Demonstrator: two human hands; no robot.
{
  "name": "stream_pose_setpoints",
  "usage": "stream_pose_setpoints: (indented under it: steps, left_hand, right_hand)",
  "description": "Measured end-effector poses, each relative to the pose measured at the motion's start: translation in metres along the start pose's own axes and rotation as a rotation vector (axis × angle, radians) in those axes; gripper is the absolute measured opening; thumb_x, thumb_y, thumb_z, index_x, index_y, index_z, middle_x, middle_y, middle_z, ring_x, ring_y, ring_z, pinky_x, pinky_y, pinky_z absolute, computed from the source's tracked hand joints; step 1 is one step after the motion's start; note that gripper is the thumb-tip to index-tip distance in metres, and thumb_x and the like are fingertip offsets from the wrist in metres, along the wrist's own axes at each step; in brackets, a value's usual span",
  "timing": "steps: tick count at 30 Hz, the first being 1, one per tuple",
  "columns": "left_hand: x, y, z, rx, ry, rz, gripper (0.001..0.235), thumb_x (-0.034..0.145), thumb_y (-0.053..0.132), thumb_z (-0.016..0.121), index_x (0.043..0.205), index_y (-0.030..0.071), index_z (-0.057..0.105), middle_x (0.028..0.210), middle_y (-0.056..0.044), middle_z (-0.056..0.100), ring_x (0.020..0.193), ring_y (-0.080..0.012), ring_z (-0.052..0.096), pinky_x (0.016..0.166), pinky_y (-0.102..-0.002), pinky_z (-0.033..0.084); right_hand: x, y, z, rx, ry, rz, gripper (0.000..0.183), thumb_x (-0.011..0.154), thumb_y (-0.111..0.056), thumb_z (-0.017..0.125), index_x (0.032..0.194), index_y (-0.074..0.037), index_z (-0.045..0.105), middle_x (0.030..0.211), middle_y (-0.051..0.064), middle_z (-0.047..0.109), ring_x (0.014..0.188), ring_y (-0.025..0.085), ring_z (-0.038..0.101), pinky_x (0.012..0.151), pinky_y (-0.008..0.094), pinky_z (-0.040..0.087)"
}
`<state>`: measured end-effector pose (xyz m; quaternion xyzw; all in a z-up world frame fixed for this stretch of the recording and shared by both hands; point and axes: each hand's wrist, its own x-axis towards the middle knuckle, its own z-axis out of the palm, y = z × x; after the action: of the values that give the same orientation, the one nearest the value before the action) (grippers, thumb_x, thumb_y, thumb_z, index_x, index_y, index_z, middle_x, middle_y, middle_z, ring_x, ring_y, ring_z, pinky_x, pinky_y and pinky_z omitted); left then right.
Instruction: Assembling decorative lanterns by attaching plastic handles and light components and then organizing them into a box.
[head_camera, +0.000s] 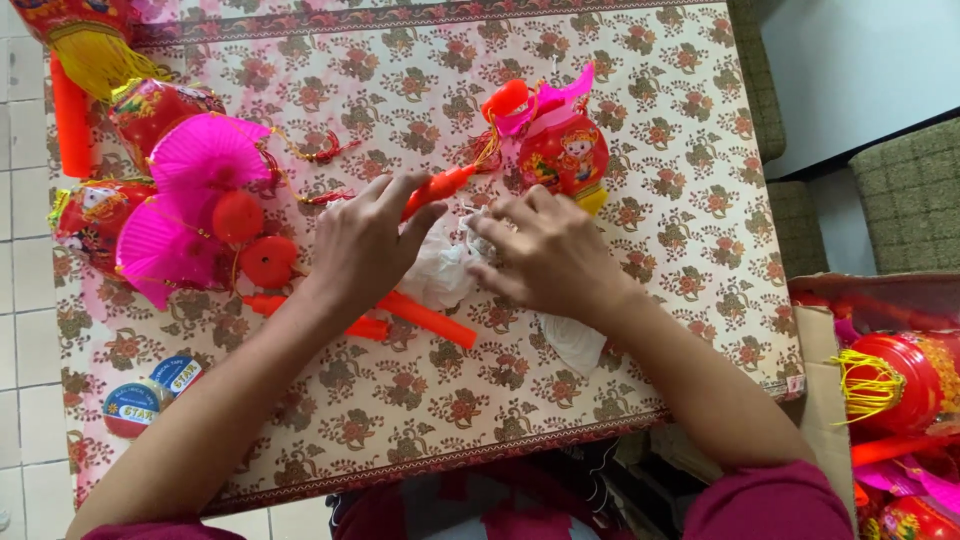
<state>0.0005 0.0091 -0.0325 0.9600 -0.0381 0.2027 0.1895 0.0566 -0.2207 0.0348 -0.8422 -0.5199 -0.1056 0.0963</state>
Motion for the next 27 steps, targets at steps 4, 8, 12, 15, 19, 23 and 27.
stream_pose_setpoints:
  steps: [4,8,12,15,19,23,27]
  left_hand:
    - [0.007,0.006,-0.008,-0.007,-0.015,0.022,0.032,0.099,0.046,0.068,0.124,0.027,0.065,0.084,-0.002,0.064,0.064,-0.0342,0.069,0.058,-0.048,0.057]
    - [0.012,0.007,-0.012,-0.211,-0.018,-0.051,0.029,0.102,0.037,0.067,0.124,0.019,0.066,0.081,-0.008,0.064,0.064,-0.0347,0.069,0.058,-0.048,0.056]
    - [0.023,0.015,-0.043,-0.672,-0.101,-0.224,0.032,0.109,0.024,0.054,0.130,0.003,0.063,0.075,-0.009,0.069,0.060,-0.0204,0.067,0.057,-0.037,0.055]
    - [0.028,0.018,-0.047,-0.913,-0.255,-0.368,0.026,0.109,0.015,0.048,0.128,0.000,0.057,0.078,-0.006,0.062,0.060,-0.0120,0.058,0.049,-0.023,0.051]
    - [0.026,0.023,-0.049,-0.799,-0.237,-0.357,0.030,0.107,0.025,0.047,0.122,0.004,0.062,0.078,-0.002,0.057,0.066,-0.0123,0.053,0.055,-0.028,0.042]
    - [0.022,0.029,-0.051,-0.965,-0.220,-0.367,0.028,0.107,0.020,0.040,0.120,0.002,0.057,0.068,-0.002,0.050,0.050,-0.0104,0.042,0.041,-0.025,0.033]
    - [0.018,0.023,-0.038,-0.958,-0.143,-0.328,0.025,0.112,0.025,0.040,0.105,0.005,0.053,0.070,-0.001,0.048,0.052,-0.0102,0.043,0.043,-0.025,0.036]
  right_hand:
    - [-0.004,0.001,0.012,-0.058,0.017,-0.045,0.048,0.089,-0.058,0.068,0.112,-0.016,0.076,0.104,0.012,0.072,0.091,0.027,0.066,0.072,0.040,0.053]
    - [-0.011,0.015,0.025,-0.068,0.181,-0.019,0.032,0.091,-0.047,0.070,0.103,-0.019,0.079,0.093,0.008,0.073,0.089,0.025,0.064,0.075,0.039,0.049]
    - [-0.023,0.071,0.063,-0.354,0.671,0.132,0.026,0.088,-0.042,0.067,0.106,-0.026,0.077,0.097,0.002,0.068,0.093,0.024,0.060,0.089,0.044,0.038]
    - [-0.001,0.047,-0.003,-0.251,0.624,0.366,0.043,0.088,-0.032,0.062,0.124,-0.014,0.047,0.124,0.011,0.048,0.111,0.026,0.047,0.091,0.045,0.046]
    - [-0.003,0.050,0.001,-0.271,0.627,0.390,0.042,0.090,-0.035,0.057,0.124,-0.014,0.047,0.121,0.010,0.050,0.112,0.026,0.045,0.090,0.046,0.044]
    - [-0.004,0.043,-0.002,-0.059,0.376,0.507,0.067,0.089,-0.043,0.062,0.142,-0.015,0.032,0.140,0.022,0.041,0.122,0.034,0.046,0.092,0.046,0.047]
    - [0.000,0.046,-0.002,0.305,0.114,0.690,0.089,0.087,-0.049,0.079,0.149,-0.014,0.027,0.149,0.039,0.041,0.119,0.048,0.058,0.083,0.044,0.060]
